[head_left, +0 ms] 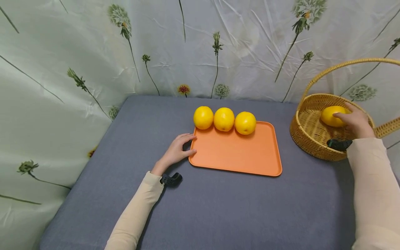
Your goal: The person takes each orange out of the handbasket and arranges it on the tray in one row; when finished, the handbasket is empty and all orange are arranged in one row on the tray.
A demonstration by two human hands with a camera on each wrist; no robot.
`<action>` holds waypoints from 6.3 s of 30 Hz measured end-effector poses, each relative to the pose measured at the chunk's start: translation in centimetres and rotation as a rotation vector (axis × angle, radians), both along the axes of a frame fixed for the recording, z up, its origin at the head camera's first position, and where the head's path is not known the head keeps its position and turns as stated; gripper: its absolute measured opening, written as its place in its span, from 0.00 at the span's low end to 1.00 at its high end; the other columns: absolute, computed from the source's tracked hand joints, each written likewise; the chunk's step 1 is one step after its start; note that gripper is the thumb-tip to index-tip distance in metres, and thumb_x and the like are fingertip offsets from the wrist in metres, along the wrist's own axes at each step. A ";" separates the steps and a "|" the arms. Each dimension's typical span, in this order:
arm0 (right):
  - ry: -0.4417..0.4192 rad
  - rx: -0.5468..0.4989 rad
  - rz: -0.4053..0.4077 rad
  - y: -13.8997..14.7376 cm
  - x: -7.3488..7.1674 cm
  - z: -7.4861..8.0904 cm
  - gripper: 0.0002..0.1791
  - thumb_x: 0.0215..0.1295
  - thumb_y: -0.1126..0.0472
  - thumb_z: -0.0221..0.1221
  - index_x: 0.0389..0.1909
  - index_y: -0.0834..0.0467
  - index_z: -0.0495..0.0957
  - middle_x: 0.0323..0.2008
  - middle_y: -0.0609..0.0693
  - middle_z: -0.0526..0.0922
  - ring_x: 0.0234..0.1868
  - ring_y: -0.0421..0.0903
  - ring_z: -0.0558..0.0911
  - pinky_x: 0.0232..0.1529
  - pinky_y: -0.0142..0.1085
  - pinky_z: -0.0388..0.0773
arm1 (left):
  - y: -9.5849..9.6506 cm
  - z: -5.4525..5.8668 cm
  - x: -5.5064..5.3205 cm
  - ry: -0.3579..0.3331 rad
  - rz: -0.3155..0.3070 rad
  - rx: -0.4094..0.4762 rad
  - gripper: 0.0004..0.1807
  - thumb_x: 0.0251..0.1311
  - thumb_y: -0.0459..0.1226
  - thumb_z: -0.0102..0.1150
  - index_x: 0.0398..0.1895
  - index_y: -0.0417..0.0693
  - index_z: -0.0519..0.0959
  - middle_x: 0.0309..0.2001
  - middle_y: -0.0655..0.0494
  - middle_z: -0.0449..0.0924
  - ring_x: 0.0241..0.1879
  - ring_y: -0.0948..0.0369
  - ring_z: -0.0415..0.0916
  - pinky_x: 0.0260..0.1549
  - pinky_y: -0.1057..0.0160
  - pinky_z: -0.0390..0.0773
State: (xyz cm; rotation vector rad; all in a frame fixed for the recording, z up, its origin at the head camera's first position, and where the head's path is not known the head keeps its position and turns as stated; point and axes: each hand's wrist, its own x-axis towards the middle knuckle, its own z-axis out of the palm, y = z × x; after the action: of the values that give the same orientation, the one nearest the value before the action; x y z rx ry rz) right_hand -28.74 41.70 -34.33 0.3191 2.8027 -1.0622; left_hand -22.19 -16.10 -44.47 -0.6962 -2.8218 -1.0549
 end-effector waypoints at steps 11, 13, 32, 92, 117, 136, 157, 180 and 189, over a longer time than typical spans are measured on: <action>0.110 -0.010 -0.055 0.2 -0.4 -1.0 0.15 0.65 0.42 0.47 0.51 0.37 0.63 0.54 0.58 0.64 0.43 0.45 0.64 0.36 0.27 0.61 | -0.1 0.0 -0.2 -0.002 0.005 0.003 0.30 0.53 0.41 0.65 0.60 0.42 0.72 0.62 0.44 0.72 0.66 0.47 0.62 0.67 0.45 0.61; 0.122 -0.038 -0.069 0.3 -0.4 -1.3 0.09 0.63 0.41 0.50 0.39 0.31 0.60 0.49 0.51 0.64 0.41 0.40 0.63 0.35 0.25 0.60 | 0.0 0.0 -0.2 0.001 0.003 0.002 0.30 0.53 0.40 0.65 0.60 0.42 0.72 0.62 0.44 0.72 0.66 0.47 0.62 0.66 0.45 0.61; 0.134 0.209 0.078 0.2 -0.6 -1.8 0.46 0.62 0.44 0.54 0.71 0.64 0.46 0.63 0.80 0.54 0.60 0.76 0.55 0.58 0.63 0.54 | 0.2 0.2 -0.2 -0.004 -0.009 0.011 0.30 0.52 0.40 0.67 0.60 0.41 0.73 0.61 0.44 0.73 0.67 0.47 0.62 0.67 0.46 0.60; 0.349 0.061 0.098 -2.7 3.4 2.6 0.38 0.54 0.50 0.66 0.66 0.37 0.63 0.42 0.19 0.65 0.38 0.22 0.62 0.36 0.24 0.58 | 0.1 0.1 -0.4 -0.002 0.009 0.013 0.30 0.53 0.41 0.66 0.60 0.42 0.73 0.61 0.44 0.73 0.66 0.47 0.62 0.67 0.46 0.60; 0.426 0.041 0.045 -5.9 6.1 2.1 0.38 0.52 0.51 0.68 0.65 0.37 0.66 0.58 0.38 0.68 0.44 0.20 0.58 0.43 0.31 0.57 | -0.2 0.1 0.1 -0.011 0.001 0.030 0.29 0.54 0.40 0.65 0.60 0.42 0.72 0.63 0.42 0.71 0.66 0.46 0.61 0.66 0.44 0.61; 0.431 0.009 0.061 -7.5 7.5 2.7 0.37 0.53 0.52 0.67 0.65 0.36 0.65 0.66 0.39 0.65 0.64 0.45 0.59 0.53 0.36 0.58 | 0.2 0.3 -0.1 -0.018 -0.004 0.020 0.30 0.54 0.40 0.65 0.60 0.42 0.72 0.62 0.42 0.71 0.67 0.46 0.61 0.66 0.44 0.60; 0.511 -0.149 0.182 -12.5 7.0 1.7 0.36 0.51 0.62 0.68 0.64 0.48 0.69 0.56 0.29 0.67 0.55 0.26 0.63 0.49 0.19 0.65 | 0.1 0.3 0.3 -0.036 0.008 0.027 0.30 0.54 0.41 0.65 0.61 0.42 0.72 0.63 0.42 0.71 0.67 0.45 0.60 0.67 0.43 0.59; 0.434 -0.248 0.378 -16.3 4.0 -4.0 0.36 0.51 0.65 0.68 0.63 0.55 0.69 0.63 0.56 0.64 0.54 0.27 0.63 0.46 0.18 0.67 | 0.0 -0.1 0.2 -0.016 -0.004 0.003 0.29 0.54 0.42 0.65 0.60 0.43 0.73 0.62 0.45 0.72 0.67 0.47 0.62 0.67 0.46 0.61; 0.345 -0.240 0.399 -16.3 3.1 -5.4 0.37 0.52 0.61 0.68 0.65 0.54 0.67 0.67 0.59 0.61 0.64 0.56 0.61 0.59 0.56 0.65 | 0.0 0.1 0.0 -0.011 -0.009 0.002 0.29 0.54 0.41 0.65 0.60 0.43 0.73 0.62 0.45 0.73 0.66 0.47 0.62 0.66 0.46 0.61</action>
State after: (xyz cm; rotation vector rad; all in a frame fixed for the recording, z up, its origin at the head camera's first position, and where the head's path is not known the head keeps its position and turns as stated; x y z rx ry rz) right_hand -25.68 25.37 -39.78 -0.4715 2.7892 -1.4344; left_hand -22.16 -16.14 -44.41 -0.7051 -2.8297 -1.0659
